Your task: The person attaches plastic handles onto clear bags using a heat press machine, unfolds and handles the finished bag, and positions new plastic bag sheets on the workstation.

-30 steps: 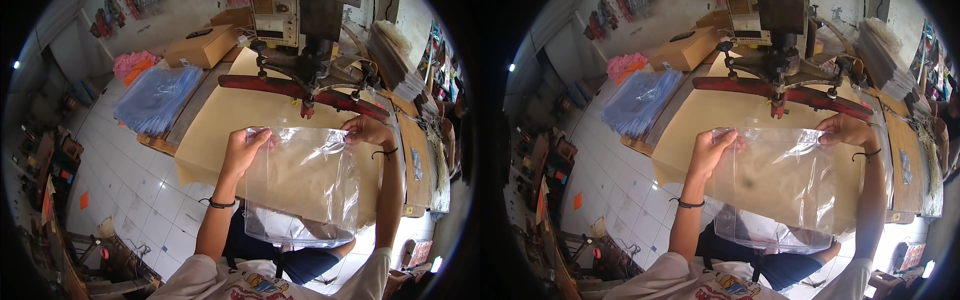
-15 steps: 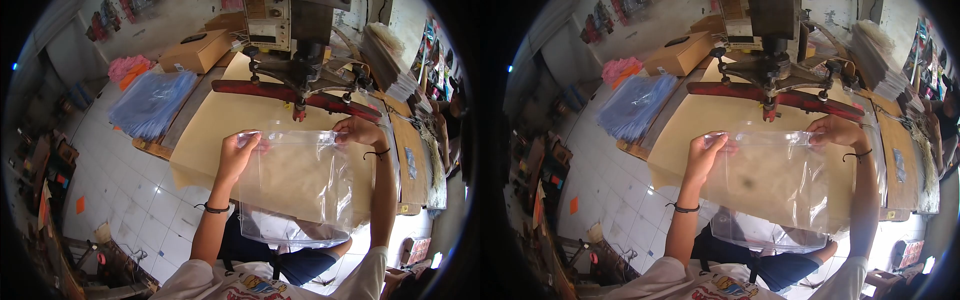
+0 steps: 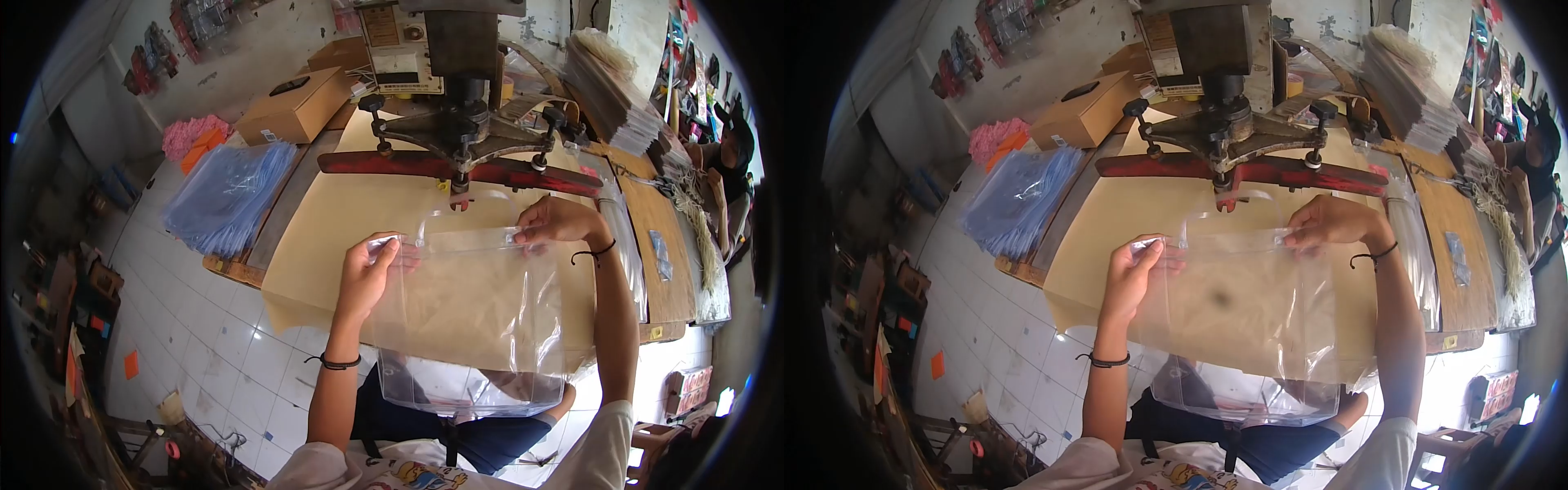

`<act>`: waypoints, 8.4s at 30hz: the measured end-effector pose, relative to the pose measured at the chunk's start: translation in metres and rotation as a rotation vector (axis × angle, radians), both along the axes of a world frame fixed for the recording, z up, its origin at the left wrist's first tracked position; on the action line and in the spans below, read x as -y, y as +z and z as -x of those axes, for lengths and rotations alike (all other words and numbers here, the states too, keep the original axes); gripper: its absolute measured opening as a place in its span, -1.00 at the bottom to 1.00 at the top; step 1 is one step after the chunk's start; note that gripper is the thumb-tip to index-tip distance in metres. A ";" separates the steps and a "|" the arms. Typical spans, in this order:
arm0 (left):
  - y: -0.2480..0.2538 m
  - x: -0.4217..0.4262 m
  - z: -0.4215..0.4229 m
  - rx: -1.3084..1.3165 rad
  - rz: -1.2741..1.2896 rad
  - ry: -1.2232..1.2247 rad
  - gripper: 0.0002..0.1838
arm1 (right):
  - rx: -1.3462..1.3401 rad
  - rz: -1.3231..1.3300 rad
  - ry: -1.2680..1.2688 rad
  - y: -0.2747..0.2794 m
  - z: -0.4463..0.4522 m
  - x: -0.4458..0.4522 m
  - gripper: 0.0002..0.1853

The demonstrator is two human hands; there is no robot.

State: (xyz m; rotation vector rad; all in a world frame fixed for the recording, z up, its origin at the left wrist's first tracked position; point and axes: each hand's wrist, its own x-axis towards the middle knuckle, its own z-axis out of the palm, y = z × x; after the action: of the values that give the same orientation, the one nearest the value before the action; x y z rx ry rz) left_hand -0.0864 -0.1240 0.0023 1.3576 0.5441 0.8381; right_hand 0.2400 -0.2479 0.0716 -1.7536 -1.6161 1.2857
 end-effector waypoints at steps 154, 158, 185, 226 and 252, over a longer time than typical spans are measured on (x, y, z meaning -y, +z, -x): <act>0.000 0.018 0.002 -0.285 -0.654 -0.257 -0.73 | -0.191 -0.593 -2.119 -0.348 0.133 0.474 -0.72; 0.000 0.016 0.003 -0.291 -0.671 -0.248 -0.73 | -0.418 -0.508 -2.343 -0.447 0.160 0.522 -0.64; 0.005 0.021 0.002 -0.346 -0.763 -0.223 -0.74 | -0.842 -0.304 -2.350 -0.570 0.201 0.490 -0.50; 0.064 -0.227 0.228 -1.313 -0.676 0.215 0.14 | -0.028 -0.407 -0.809 -0.254 0.202 0.089 -0.86; 0.110 -0.256 0.215 -1.507 -0.447 0.018 -0.27 | 0.242 -0.353 -1.535 -0.351 0.138 0.284 -0.81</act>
State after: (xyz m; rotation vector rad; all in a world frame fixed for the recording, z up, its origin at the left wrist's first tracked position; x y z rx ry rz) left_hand -0.3015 0.1320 0.1121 2.2817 1.5566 -0.2583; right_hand 0.1020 -0.5315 -0.2791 -2.0730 -0.1647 0.0367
